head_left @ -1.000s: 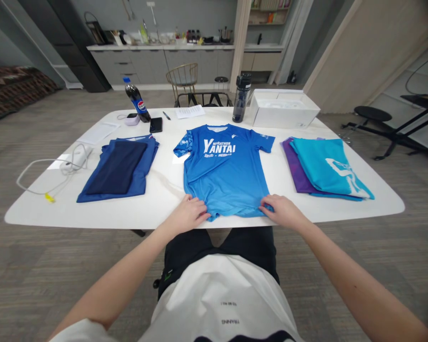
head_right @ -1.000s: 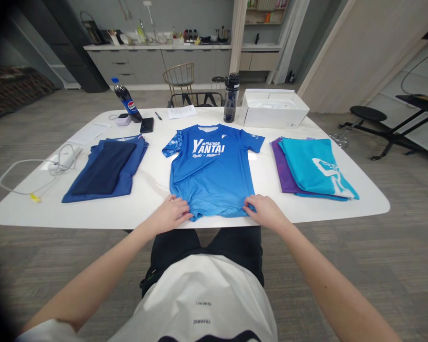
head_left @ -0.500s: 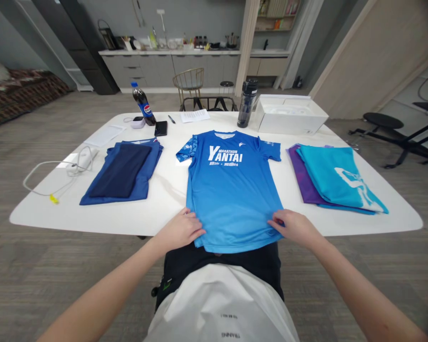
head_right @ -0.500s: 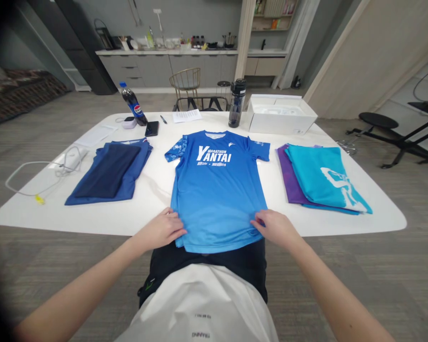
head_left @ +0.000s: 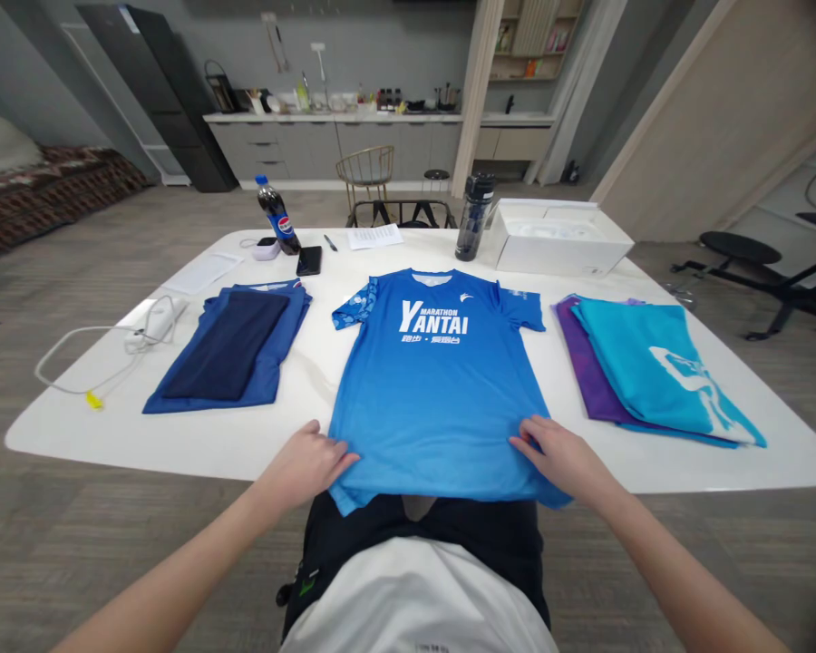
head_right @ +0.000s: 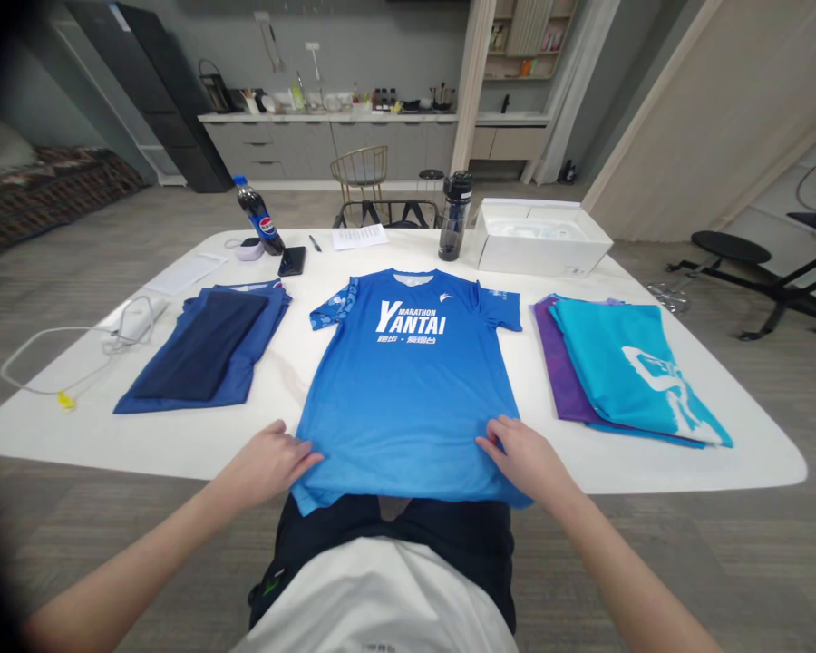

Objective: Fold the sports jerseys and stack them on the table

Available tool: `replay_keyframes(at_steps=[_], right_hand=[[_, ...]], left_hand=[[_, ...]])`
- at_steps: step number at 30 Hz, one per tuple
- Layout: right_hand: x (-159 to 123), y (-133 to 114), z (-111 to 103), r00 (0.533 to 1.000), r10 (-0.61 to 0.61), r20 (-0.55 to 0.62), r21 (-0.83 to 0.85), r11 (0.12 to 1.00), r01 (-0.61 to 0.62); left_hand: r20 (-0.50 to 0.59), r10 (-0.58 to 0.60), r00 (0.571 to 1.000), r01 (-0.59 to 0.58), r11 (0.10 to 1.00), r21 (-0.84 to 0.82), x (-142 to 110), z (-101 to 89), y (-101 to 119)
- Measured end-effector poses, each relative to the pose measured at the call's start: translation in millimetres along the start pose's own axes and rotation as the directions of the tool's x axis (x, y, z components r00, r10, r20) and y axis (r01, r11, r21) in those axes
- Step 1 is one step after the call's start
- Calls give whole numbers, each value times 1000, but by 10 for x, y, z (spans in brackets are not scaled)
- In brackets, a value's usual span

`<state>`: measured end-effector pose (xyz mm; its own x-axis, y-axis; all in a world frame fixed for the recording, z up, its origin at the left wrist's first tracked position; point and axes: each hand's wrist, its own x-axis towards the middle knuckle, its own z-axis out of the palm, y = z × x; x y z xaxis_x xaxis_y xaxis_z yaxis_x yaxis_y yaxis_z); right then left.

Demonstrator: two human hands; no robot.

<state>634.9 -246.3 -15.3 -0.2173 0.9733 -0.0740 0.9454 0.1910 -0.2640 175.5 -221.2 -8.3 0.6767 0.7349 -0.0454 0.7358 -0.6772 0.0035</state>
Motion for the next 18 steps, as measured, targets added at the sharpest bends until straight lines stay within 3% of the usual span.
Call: replay_keyframes(at_steps=[2, 4, 6, 9, 12, 15, 18], right_hand=[[68, 67, -27, 997, 65, 40, 1, 998, -65], [278, 79, -63, 993, 110, 42, 0, 994, -110], [630, 48, -88, 995, 95, -28, 7, 995, -95], [1284, 10, -82, 977, 30, -210, 11, 1000, -29], [1799, 78, -14, 946, 28, -322, 9, 1000, -27], [1986, 234, 107, 940, 31, -340, -15, 999, -39], [1944, 373, 214, 949, 18, -315, -37, 999, -31]], left_hand=[[13, -116, 993, 115, 993, 26, -11, -65, -115], [-30, -176, 984, 176, 984, -13, 187, -155, -191], [-114, -197, 974, 184, 976, -115, 597, -210, -255], [-239, -227, 944, 183, 964, -192, 1406, -163, -427], [-203, -278, 939, 243, 953, -180, 2041, -17, -772], [-107, -417, 903, 403, 906, -131, 2222, 85, -1247], [-88, -638, 765, 639, 769, -26, 2093, 80, -1676]])
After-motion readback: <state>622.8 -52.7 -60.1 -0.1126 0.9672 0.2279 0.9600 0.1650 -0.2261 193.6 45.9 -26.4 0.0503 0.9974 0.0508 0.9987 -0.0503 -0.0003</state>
